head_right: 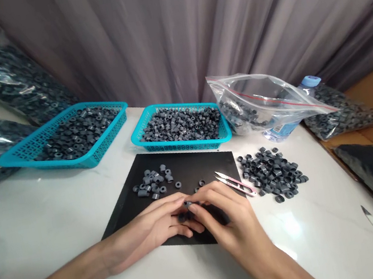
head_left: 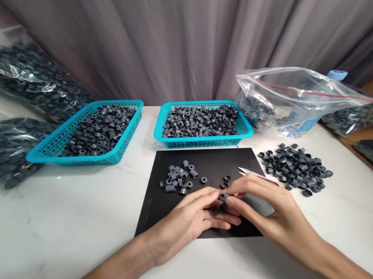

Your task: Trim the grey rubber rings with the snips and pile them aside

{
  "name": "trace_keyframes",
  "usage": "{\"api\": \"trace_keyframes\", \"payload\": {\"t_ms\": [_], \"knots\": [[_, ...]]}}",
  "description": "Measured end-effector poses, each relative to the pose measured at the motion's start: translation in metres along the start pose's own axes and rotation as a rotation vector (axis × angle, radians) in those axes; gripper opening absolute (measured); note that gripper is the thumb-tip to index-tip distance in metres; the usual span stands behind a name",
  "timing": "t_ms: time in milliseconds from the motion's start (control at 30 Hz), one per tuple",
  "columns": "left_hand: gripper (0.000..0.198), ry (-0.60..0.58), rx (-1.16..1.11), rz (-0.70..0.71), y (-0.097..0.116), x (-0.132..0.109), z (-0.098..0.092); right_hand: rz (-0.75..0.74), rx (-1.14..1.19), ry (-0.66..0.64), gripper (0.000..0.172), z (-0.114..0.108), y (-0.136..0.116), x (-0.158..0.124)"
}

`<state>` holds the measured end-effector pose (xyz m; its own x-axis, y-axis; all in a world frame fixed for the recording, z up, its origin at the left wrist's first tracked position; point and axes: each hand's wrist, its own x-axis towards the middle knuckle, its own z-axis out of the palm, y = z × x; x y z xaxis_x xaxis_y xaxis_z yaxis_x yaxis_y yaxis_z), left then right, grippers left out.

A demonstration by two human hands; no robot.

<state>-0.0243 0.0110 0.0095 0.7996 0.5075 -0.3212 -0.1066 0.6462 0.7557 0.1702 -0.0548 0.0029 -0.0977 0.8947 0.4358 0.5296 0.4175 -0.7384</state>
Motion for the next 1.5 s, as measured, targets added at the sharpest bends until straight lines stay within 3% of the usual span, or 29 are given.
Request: {"api": "trace_keyframes", "payload": {"t_ms": [267,633,933,1233,1333,1500], "knots": [[0.025,0.014,-0.005,-0.01,0.001,0.001,-0.001,0.074,0.058,0.001,0.013,-0.001,0.002,-0.001],[0.023,0.098,0.059,0.002,0.004,-0.002,0.001,0.138,0.097,0.103,0.01,-0.001,0.005,-0.002],[0.024,0.111,0.051,0.071,0.004,0.001,-0.002,-0.082,-0.097,0.077,0.015,-0.007,0.007,0.001],[0.021,0.141,0.124,0.076,0.007,0.001,-0.001,-0.369,-0.502,-0.047,0.031,-0.003,0.008,-0.009],[0.017,0.142,0.138,0.06,0.008,0.0,0.0,-0.393,-0.506,-0.064,0.033,-0.004,0.009,-0.009],[0.018,0.123,0.139,0.061,0.007,-0.001,0.0,-0.306,-0.413,-0.038,0.041,-0.004,0.01,-0.009]]}}
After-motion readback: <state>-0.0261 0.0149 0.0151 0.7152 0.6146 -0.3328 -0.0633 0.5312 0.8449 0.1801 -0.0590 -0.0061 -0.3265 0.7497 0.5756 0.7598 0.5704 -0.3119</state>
